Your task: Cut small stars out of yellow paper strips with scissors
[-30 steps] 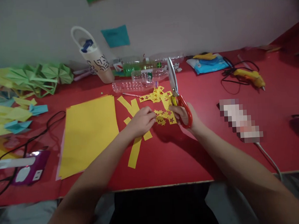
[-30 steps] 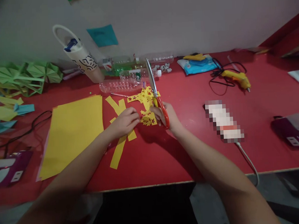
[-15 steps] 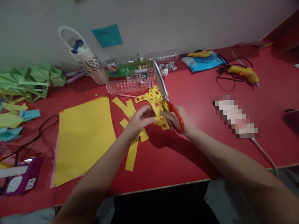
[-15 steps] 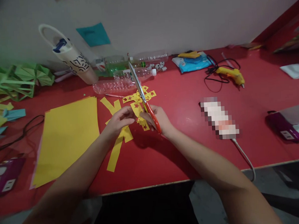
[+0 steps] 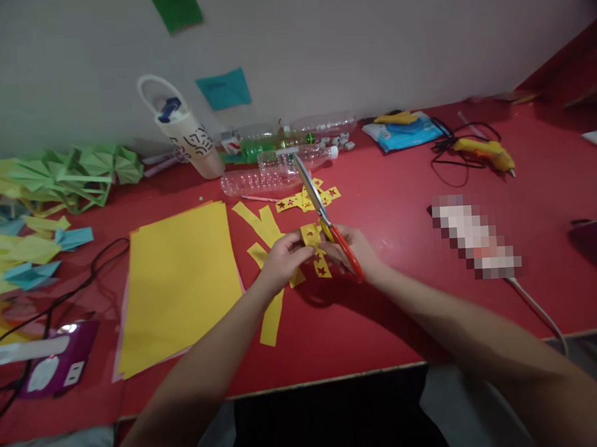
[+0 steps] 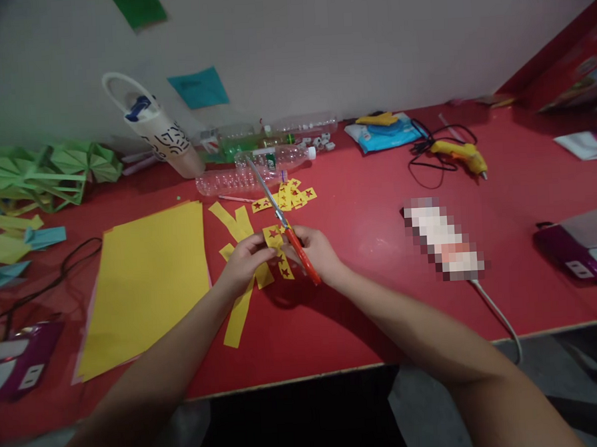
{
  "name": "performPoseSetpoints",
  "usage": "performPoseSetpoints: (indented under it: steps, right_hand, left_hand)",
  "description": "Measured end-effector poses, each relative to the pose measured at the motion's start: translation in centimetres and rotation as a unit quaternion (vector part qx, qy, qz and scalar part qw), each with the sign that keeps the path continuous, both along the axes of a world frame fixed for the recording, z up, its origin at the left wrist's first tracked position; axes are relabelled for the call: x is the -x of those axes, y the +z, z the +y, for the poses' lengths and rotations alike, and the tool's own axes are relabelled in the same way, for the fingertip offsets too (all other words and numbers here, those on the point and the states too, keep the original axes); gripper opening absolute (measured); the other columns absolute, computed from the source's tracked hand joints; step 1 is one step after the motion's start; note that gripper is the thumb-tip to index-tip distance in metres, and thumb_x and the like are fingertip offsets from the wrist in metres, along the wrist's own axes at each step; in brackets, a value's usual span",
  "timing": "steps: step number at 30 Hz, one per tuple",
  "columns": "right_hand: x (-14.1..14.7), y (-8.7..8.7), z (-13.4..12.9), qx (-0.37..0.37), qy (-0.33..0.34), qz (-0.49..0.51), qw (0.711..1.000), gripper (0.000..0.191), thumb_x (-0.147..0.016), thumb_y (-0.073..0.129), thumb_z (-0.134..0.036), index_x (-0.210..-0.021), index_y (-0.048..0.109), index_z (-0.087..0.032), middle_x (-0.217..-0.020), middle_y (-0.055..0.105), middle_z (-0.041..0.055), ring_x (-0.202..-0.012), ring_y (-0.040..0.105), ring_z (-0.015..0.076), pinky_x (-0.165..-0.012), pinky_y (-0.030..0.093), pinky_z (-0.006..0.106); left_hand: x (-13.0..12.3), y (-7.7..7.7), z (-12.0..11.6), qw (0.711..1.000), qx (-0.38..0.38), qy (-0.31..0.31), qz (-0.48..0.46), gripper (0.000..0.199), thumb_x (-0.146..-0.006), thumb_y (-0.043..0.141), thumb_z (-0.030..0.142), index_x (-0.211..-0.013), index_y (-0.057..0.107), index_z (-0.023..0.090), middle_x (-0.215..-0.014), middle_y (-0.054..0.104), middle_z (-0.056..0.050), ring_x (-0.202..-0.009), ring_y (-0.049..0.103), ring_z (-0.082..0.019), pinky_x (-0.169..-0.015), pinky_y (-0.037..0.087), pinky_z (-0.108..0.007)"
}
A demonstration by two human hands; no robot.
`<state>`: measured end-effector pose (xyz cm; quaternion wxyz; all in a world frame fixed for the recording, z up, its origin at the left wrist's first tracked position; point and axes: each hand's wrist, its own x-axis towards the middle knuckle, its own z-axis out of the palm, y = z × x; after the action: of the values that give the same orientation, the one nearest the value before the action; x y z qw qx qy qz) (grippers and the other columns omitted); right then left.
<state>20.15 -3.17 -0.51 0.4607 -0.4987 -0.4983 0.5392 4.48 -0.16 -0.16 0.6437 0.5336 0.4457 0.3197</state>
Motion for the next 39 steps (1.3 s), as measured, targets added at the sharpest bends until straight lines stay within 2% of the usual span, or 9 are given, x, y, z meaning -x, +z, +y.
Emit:
performPoseSetpoints:
  steps: [4,7,9,12,16,20,26,33,39]
  right_hand:
    - [0.4,-0.1,-0.3,-0.002,-0.013,-0.022,1.0,0.042,-0.071,0.072,-0.054,-0.067,0.046,-0.023,-0.047,0.045,-0.0089,-0.035,0.037,0.0066,-0.035,0.031,0.02]
    - [0.4,0.6,-0.6,0.001,0.003,-0.049,0.999,0.045,-0.072,0.068,-0.061,-0.068,0.045,-0.023,-0.05,0.045,-0.0076,-0.039,0.039,0.008,-0.038,0.031,0.021]
    - [0.1,1.3,-0.7,0.003,0.024,-0.075,0.997,0.048,-0.072,0.065,-0.066,-0.069,0.045,-0.023,-0.052,0.044,-0.0069,-0.042,0.039,0.0089,-0.041,0.032,0.023]
    - [-0.7,2.3,-0.7,0.005,0.095,-0.153,0.984,0.052,-0.071,0.064,-0.07,-0.065,0.042,-0.023,-0.055,0.041,-0.0062,-0.047,0.039,0.0099,-0.045,0.032,0.024]
    - [-1.4,2.7,-0.5,0.012,0.154,-0.246,0.957,0.055,-0.072,0.06,-0.074,-0.066,0.04,-0.024,-0.056,0.039,-0.0054,-0.051,0.038,0.0118,-0.048,0.03,0.026]
    - [-1.2,2.1,-0.6,0.01,0.181,-0.294,0.938,0.058,-0.074,0.059,-0.077,-0.065,0.038,-0.023,-0.058,0.04,-0.0047,-0.053,0.038,0.0121,-0.05,0.031,0.027]
    - [-0.7,1.7,-0.9,0.031,0.198,-0.284,0.938,0.062,-0.071,0.053,-0.084,-0.066,0.039,-0.024,-0.057,0.039,-0.005,-0.051,0.037,0.0115,-0.049,0.029,0.027]
    - [-1.1,0.7,-0.9,0.037,0.216,-0.207,0.953,0.059,-0.075,0.055,-0.08,-0.065,0.04,-0.023,-0.055,0.037,-0.0065,-0.047,0.034,0.0093,-0.046,0.028,0.026]
    - [-1.0,0.7,-1.1,0.038,0.222,-0.18,0.957,0.054,-0.078,0.062,-0.071,-0.066,0.041,-0.023,-0.054,0.038,-0.007,-0.045,0.035,0.0082,-0.044,0.027,0.025]
  left_hand:
    - [-0.2,-0.4,-0.2,0.999,-0.03,0.022,-0.037,0.014,-0.066,0.067,0.027,-0.075,0.061,0.017,-0.071,0.063,0.002,-0.069,0.059,-0.013,-0.068,0.048,-0.028]
    - [0.2,-0.3,-0.3,0.995,-0.03,0.06,-0.073,0.016,-0.068,0.067,0.026,-0.075,0.055,0.019,-0.066,0.057,0.005,-0.063,0.056,-0.01,-0.062,0.047,-0.025]
    - [0.7,-0.1,-0.2,0.992,-0.016,0.082,-0.095,0.018,-0.07,0.066,0.026,-0.077,0.051,0.02,-0.064,0.055,0.006,-0.057,0.056,-0.009,-0.053,0.045,-0.022]
    - [1.9,0.5,0.4,0.981,-0.023,0.141,-0.13,0.021,-0.07,0.066,0.023,-0.077,0.047,0.021,-0.063,0.055,0.006,-0.052,0.057,-0.009,-0.041,0.035,-0.017]
    - [3.2,1.3,1.2,0.963,-0.058,0.201,-0.169,0.02,-0.07,0.065,0.019,-0.078,0.047,0.021,-0.059,0.06,0.005,-0.048,0.055,-0.007,-0.043,0.041,-0.017]
    - [3.6,1.8,1.5,0.951,-0.047,0.241,-0.188,0.016,-0.071,0.065,0.015,-0.074,0.049,0.02,-0.059,0.062,0.004,-0.047,0.054,-0.006,-0.046,0.045,-0.018]
    - [3.5,1.5,1.3,0.951,-0.028,0.245,-0.187,0.015,-0.071,0.065,0.016,-0.071,0.05,0.019,-0.057,0.06,0.004,-0.044,0.052,-0.005,-0.041,0.041,-0.016]
    - [3.5,1.6,1.3,0.956,-0.04,0.226,-0.183,0.019,-0.069,0.064,0.014,-0.069,0.046,0.02,-0.056,0.054,0.007,-0.04,0.046,-0.003,-0.036,0.034,-0.014]
    - [3.4,1.7,1.1,0.957,-0.057,0.224,-0.174,0.015,-0.071,0.062,0.014,-0.07,0.049,0.019,-0.059,0.056,0.006,-0.044,0.05,-0.004,-0.039,0.037,-0.015]
